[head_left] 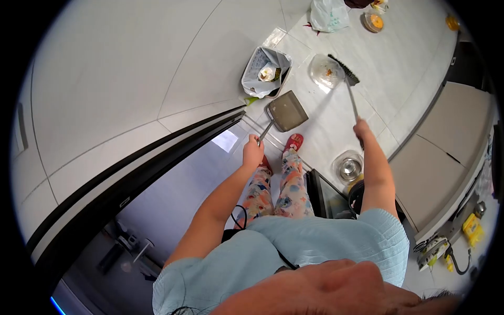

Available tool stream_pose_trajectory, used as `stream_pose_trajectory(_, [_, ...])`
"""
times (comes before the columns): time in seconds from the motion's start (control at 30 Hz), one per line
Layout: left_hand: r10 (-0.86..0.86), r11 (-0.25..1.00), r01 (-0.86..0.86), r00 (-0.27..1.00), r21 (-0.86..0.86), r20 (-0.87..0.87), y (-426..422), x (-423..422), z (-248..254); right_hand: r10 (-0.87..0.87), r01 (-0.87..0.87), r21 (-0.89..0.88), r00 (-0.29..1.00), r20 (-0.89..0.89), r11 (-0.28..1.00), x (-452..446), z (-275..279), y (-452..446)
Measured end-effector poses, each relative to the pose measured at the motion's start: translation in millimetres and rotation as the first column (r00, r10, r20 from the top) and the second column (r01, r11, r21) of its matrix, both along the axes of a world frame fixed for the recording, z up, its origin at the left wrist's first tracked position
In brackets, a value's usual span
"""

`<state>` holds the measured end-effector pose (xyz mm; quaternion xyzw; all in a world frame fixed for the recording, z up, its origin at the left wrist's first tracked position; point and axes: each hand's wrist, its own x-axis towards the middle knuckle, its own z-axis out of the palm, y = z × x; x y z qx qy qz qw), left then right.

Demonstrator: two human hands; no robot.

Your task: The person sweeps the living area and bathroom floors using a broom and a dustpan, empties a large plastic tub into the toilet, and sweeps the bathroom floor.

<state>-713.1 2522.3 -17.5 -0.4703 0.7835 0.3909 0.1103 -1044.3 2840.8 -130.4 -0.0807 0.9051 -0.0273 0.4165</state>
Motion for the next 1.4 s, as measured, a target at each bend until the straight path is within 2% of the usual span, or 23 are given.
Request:
stream_pose_trajectory(0.03, [0.022, 0.999, -0.023, 0.999, 0.041, 0.031, -1.5, -7.4, 11.9, 0.012, -0.012, 0.011, 1.000, 0.019, 1.000, 22.4, -6.0, 16.7])
stream_pose_trajectory(0.07, [0.042, 0.995, -0.047, 0.997, 0.083, 0.065, -4.4, -10.2, 18.9, -0.076, 0.057, 0.117, 0.983, 0.165, 0.991, 42.0, 27.6, 6.4])
stream_pose_trajectory(0.1, [-0.033, 0.999, 0.034, 0.999, -0.027, 0.030, -4.2, 2.4, -3.9, 0.054, -0.059, 0.039, 0.991, 0.119, 0.998, 68.2, 33.5, 16.9])
stream_pose_trajectory(0.13, [-0.027, 0.999, 0.028, 0.999, -0.029, 0.031, -5.9, 4.5, -6.6, 0.128, -0.151, 0.103, 0.971, 0.204, 0.983, 88.2, 44.1, 16.1])
stream_pose_trajectory(0.23, [-0.027, 0.999, 0.029, 0.998, -0.026, 0.055, -9.2, 0.9, -7.6, 0.225, -0.242, 0.014, 0.923, 0.312, 0.970, 143.6, 71.5, 27.2])
stream_pose_trajectory(0.27, [-0.023, 0.999, 0.024, 0.999, -0.023, 0.049, -10.2, 0.4, -8.2, 0.178, -0.200, 0.029, 0.920, 0.349, 0.979, 155.8, 96.8, 18.3])
stream_pose_trajectory(0.33, [-0.019, 1.000, 0.019, 0.999, -0.019, 0.042, -11.4, 3.9, -10.5, -0.136, 0.049, 0.171, 0.828, 0.544, 0.984, 166.6, 157.8, -12.9])
stream_pose_trajectory(0.37, [-0.026, 0.999, 0.027, 0.999, -0.019, 0.041, -11.6, 6.4, -12.2, -0.138, 0.051, 0.173, 0.829, 0.543, 0.984, 176.2, 151.5, 6.9])
stream_pose_trajectory(0.43, [-0.034, 0.999, 0.034, 0.999, -0.021, 0.039, -12.2, 8.1, -11.3, 0.151, -0.070, -0.245, 0.931, 0.332, 0.967, 191.7, 132.0, 53.8])
stream_pose_trajectory(0.6, [-0.033, 0.999, 0.033, 0.997, -0.004, 0.071, -16.6, 21.1, -6.9, 0.052, -0.022, -0.111, 0.958, 0.281, 0.994, 198.7, 167.7, 57.1])
stream_pose_trajectory(0.63, [-0.033, 0.999, 0.034, 0.997, -0.004, 0.069, -16.6, 22.9, -6.6, 0.040, -0.027, -0.063, 0.976, 0.213, 0.998, 194.5, 166.4, 55.8])
stream_pose_trajectory(0.7, [-0.027, 0.999, 0.026, 0.997, 0.023, 0.075, -16.8, 24.6, -4.4, 0.027, -0.027, -0.002, 0.995, 0.092, 1.000, 177.4, 151.5, 53.2])
stream_pose_trajectory(0.77, [-0.032, 0.999, 0.030, 0.998, 0.024, 0.057, -16.4, 25.5, -6.0, 0.078, -0.083, -0.070, 0.995, -0.063, 0.994, 156.6, 101.9, 69.6])
stream_pose_trajectory(0.8, [-0.034, 0.999, 0.033, 0.999, 0.025, 0.039, -15.4, 25.9, -8.1, 0.080, -0.084, -0.070, 0.995, -0.060, 0.994, 145.7, 100.6, 52.6])
stream_pose_trajectory(0.87, [-0.031, 0.999, 0.029, 0.999, 0.028, 0.045, -14.0, 21.8, -8.1, 0.122, -0.138, 0.242, 0.989, 0.081, 0.960, 132.4, 118.9, 1.3])
stream_pose_trajectory(0.9, [-0.032, 0.999, 0.031, 0.998, 0.029, 0.049, -13.5, 20.8, -7.2, 0.121, -0.139, 0.242, 0.989, 0.087, 0.960, 141.0, 111.9, -8.4])
stream_pose_trajectory(0.97, [-0.036, 0.999, 0.034, 0.998, 0.027, 0.059, -13.3, 18.4, -5.6, 0.306, -0.343, 0.314, 0.938, 0.161, 0.885, 159.0, 100.8, -22.9])
stream_pose_trajectory(1.0, [-0.035, 0.999, 0.033, 0.997, 0.025, 0.067, -13.1, 18.3, -6.1, 0.305, -0.342, 0.317, 0.939, 0.160, 0.885, 168.1, 103.3, -28.8])
stream_pose_trajectory(1.1, [-0.023, 0.999, 0.021, 0.998, 0.032, 0.065, -14.9, 23.0, -6.9, 0.427, -0.490, 0.259, 0.865, 0.265, 0.832, 193.1, 123.6, -29.4])
stream_pose_trajectory(1.23, [-0.004, 0.998, -0.002, 0.995, 0.064, 0.095, -20.9, 30.6, -2.4, 0.462, -0.502, 0.123, 0.850, 0.254, 0.856, 198.5, 156.5, 27.9])
stream_pose_trajectory(1.3, [-0.012, 0.999, 0.010, 0.999, 0.046, 0.049, -21.0, 40.9, -1.2, 0.374, -0.383, 0.011, 0.906, 0.197, 0.924, 213.6, 180.5, 50.5])
stream_pose_trajectory(1.33, [0.002, 0.999, -0.004, 0.999, 0.045, 0.050, -21.3, 45.7, 3.1, 0.387, -0.397, 0.009, 0.901, 0.198, 0.918, 225.9, 191.0, 55.0])
stream_pose_trajectory(1.4, [-0.014, 0.999, 0.014, 1.000, 0.043, -0.011, -22.8, 54.5, 24.2, 0.161, -0.187, 0.139, 0.971, 0.178, 0.972, 255.7, 228.1, 47.6])
